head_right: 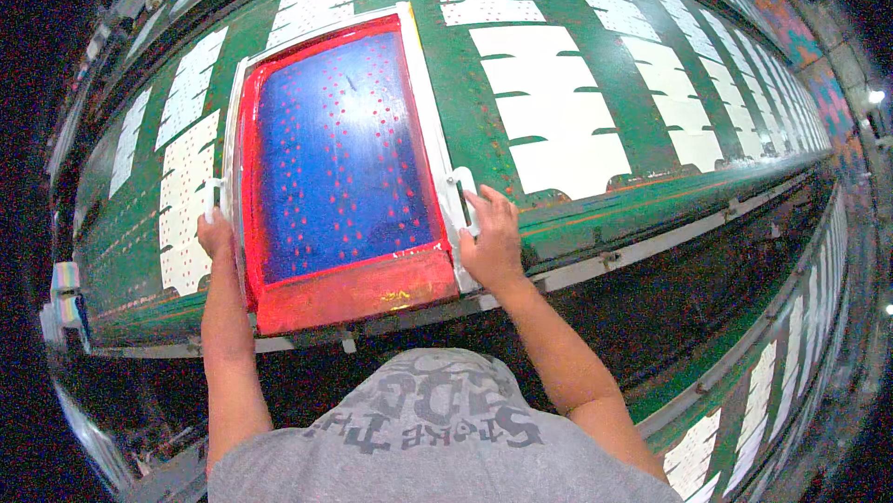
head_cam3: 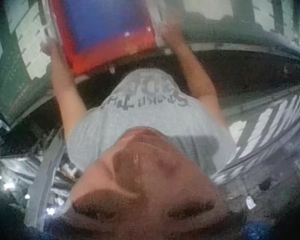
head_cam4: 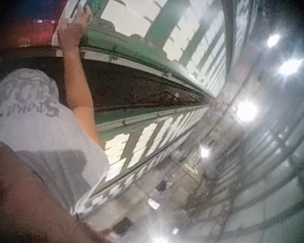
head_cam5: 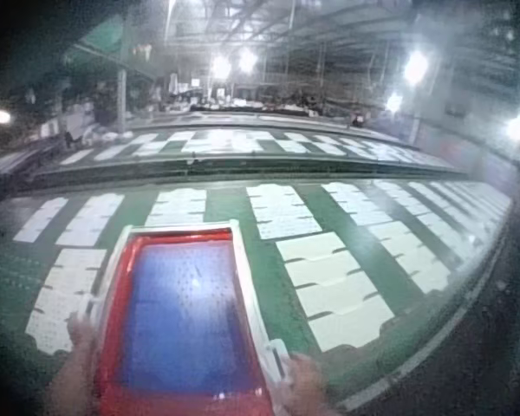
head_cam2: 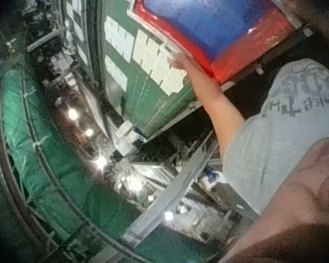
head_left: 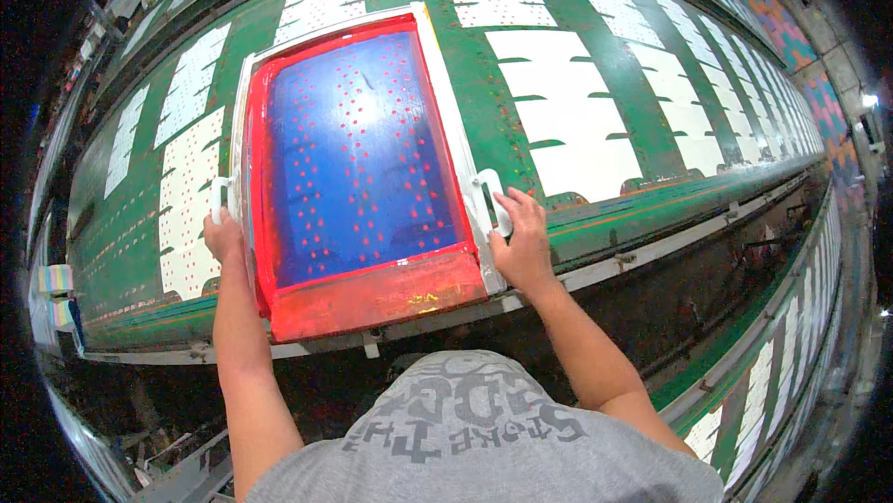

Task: The person repeatedly applies red ink to a blue screen-printing frame using a red squeegee, then wipes the frame clean with a white cloth. The person moves the frame along a green conveyor belt between cycles.

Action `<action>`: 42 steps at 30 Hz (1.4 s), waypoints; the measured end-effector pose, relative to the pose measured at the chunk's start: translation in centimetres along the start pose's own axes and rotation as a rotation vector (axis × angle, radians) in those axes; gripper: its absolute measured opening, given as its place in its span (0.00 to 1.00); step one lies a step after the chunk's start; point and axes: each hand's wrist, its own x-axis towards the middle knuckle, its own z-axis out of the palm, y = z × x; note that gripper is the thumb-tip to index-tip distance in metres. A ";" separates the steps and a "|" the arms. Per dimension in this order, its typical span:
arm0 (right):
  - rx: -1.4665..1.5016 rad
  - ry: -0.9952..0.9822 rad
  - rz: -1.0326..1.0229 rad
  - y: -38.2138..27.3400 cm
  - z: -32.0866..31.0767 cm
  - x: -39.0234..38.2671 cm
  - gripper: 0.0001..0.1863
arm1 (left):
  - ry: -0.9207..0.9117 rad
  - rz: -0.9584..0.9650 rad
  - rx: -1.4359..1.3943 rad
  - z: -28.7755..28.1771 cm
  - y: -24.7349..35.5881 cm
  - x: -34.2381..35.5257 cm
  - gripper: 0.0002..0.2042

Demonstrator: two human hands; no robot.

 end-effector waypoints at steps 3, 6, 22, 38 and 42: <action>0.244 -0.065 0.190 1.6 0.6 1.4 0.33 | 0.017 0.026 -0.008 0.1 -0.4 0.5 0.22; 0.490 -0.173 0.371 2.0 1.0 2.4 0.32 | 0.001 0.039 -0.068 0.4 -1.2 1.0 0.21; 0.504 -0.185 0.456 -4.1 -3.1 5.3 0.25 | -0.050 0.023 -0.126 1.0 -3.4 2.1 0.25; 0.158 -0.104 0.315 11.0 -13.0 10.5 0.23 | -0.223 -0.179 -0.773 2.4 14.9 -7.4 0.21; 0.201 -0.110 0.424 18.9 -17.2 11.7 0.21 | -0.198 -0.124 -0.863 4.8 22.0 -15.5 0.19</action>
